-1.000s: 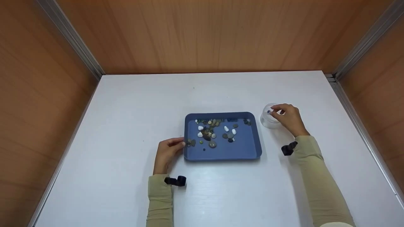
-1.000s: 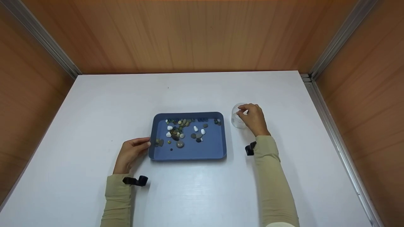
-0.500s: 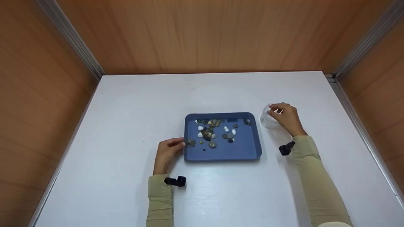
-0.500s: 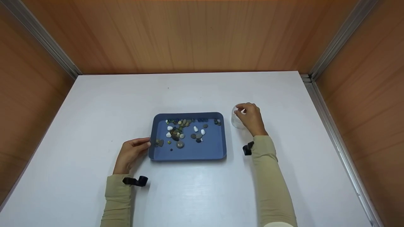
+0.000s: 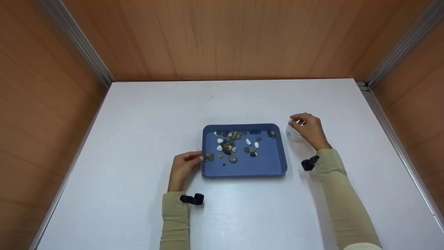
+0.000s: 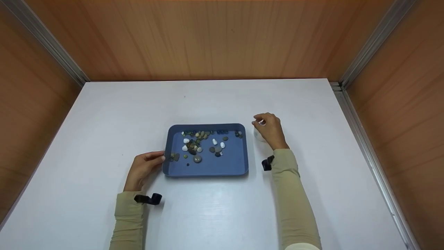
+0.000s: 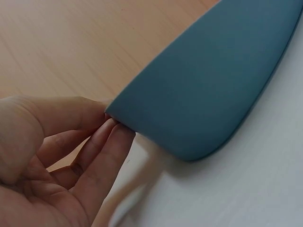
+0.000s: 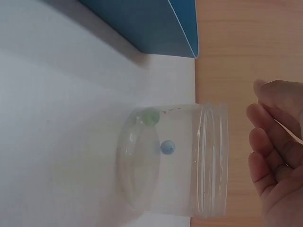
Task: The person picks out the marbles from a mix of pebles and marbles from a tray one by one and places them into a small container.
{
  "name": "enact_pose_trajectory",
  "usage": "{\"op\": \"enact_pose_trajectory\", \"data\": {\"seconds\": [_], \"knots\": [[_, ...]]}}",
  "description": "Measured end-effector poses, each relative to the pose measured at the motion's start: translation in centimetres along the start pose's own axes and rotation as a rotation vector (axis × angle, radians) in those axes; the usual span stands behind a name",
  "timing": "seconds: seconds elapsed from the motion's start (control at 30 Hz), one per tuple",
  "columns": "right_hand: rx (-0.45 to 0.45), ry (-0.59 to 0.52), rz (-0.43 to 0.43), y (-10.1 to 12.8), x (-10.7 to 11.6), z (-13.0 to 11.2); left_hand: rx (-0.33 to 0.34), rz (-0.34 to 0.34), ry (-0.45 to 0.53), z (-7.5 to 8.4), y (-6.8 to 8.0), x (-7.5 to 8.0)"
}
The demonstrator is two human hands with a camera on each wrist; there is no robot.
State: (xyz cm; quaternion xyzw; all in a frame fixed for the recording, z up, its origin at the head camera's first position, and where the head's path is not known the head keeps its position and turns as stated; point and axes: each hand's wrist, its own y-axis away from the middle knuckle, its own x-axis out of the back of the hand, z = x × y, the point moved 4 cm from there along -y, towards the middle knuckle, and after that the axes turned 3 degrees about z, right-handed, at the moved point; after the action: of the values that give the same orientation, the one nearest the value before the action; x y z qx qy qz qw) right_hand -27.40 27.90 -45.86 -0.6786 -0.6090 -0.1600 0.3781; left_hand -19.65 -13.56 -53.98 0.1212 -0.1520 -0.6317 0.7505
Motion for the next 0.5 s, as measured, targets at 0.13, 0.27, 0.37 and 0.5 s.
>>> {"op": "enact_pose_trajectory", "data": {"seconds": [0.13, 0.27, 0.37, 0.5], "knots": [[0.0, -0.018, 0.004, -0.1, -0.4, -0.4, 0.006, 0.005, -0.012, 0.0, 0.0, 0.0], [0.002, -0.032, 0.002, -0.2, -0.8, -0.8, 0.016, 0.002, -0.019, 0.0, 0.0, 0.0], [-0.002, -0.04, -0.013, -0.2, -1.1, -1.1, 0.015, -0.002, -0.018, 0.0, 0.0, 0.1], [-0.006, -0.049, -0.04, -0.3, -1.5, -1.5, 0.01, -0.003, -0.019, 0.0, 0.0, 0.1]]}}
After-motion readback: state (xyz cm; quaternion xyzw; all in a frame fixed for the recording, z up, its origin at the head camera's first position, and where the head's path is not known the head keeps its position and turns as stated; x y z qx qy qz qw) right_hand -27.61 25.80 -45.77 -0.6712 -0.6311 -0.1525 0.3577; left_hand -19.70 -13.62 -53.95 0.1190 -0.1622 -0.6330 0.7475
